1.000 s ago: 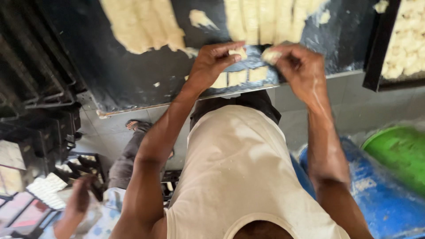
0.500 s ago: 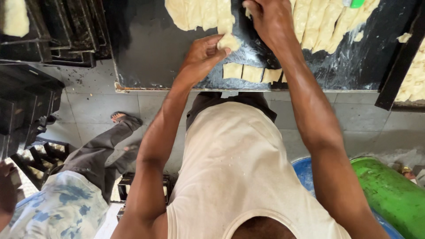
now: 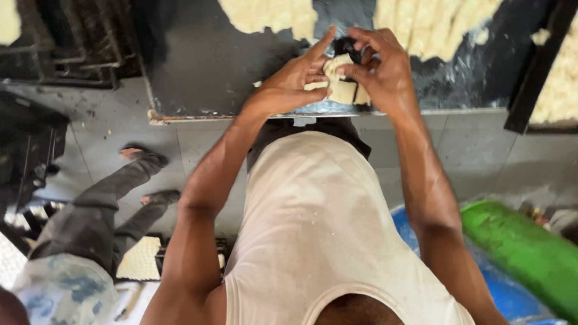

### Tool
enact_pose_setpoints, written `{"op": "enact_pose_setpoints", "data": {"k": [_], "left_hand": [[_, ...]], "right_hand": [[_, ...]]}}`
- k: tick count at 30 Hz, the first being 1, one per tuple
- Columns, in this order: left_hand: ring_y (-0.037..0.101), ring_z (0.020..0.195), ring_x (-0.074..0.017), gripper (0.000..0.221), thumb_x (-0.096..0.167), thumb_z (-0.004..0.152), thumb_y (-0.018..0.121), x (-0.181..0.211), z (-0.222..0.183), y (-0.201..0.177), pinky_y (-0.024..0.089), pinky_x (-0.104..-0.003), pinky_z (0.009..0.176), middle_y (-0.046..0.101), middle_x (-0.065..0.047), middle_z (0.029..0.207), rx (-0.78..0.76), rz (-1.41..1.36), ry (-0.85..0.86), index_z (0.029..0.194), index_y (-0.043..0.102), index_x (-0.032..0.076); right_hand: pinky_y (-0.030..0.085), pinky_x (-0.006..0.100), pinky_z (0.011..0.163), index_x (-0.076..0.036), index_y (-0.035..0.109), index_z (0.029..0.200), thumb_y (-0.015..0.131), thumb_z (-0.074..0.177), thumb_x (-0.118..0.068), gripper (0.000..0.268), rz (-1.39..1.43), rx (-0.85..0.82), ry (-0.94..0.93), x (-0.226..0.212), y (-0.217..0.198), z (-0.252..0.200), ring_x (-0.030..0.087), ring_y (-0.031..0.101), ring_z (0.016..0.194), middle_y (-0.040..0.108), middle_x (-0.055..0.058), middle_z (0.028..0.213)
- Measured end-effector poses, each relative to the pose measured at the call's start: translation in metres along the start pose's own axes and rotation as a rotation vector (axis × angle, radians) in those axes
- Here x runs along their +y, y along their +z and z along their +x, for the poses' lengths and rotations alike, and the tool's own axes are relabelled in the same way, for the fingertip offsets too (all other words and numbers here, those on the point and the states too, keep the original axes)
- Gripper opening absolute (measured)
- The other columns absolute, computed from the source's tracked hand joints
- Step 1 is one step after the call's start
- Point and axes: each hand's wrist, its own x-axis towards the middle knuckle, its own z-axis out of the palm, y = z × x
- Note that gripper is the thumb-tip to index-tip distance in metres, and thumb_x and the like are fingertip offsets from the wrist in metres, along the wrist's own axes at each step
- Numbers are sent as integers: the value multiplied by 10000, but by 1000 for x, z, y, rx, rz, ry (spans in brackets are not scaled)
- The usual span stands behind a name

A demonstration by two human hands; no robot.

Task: The person uses a scraper to cut portions of dough and then shapes each piece by hand on a flat surface.

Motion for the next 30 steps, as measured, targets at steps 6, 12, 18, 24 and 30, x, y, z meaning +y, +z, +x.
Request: {"op": "enact_pose_setpoints", "data": {"k": [6, 12, 18, 24, 30], "left_hand": [[751, 1071, -223, 453, 10, 1029, 638, -5, 24, 15, 649, -344, 938, 745, -183, 1241, -43, -147, -114, 1476, 578, -29], [743, 969, -118, 383, 76, 1021, 560, 25, 17, 20, 638, -291, 892, 721, -12, 1157, 45, -361, -446, 1398, 601, 29], [622, 1169, -169, 331, -41, 1025, 671, 40, 19, 35, 597, -320, 953, 543, -71, 1363, -30, -156, 197, 1300, 647, 142], [735, 848, -180, 362, 51, 901, 798, 33, 34, 42, 619, -322, 771, 764, -113, 1160, 227, 595, 47, 1252, 723, 90], [760, 856, -191, 240, 153, 989, 765, 26, 69, 62, 609, -330, 825, 793, -149, 1016, 143, 606, -147, 1192, 740, 27]], "right_hand": [[561, 327, 806, -67, 759, 1157, 841, 1018, -30, 165, -496, 52, -379, 8, 10, -15, 201, 603, 988, 640, 36, 1121], [583, 346, 816, -25, 755, 1122, 800, 948, -2, 181, -553, 177, -568, 11, 14, -34, 278, 601, 986, 624, 61, 1106], [656, 228, 818, -111, 726, 1036, 740, 763, 68, 327, 843, -17, 418, 20, -15, -8, 113, 686, 976, 677, 28, 1239], [629, 269, 738, -8, 737, 1141, 736, 969, 98, 202, 240, -10, -54, 35, -31, -6, 176, 725, 895, 730, 140, 1105], [624, 266, 562, -29, 730, 1117, 742, 858, -28, 258, 598, -620, -177, 34, -122, -1, 158, 781, 750, 793, 89, 1010]]}}
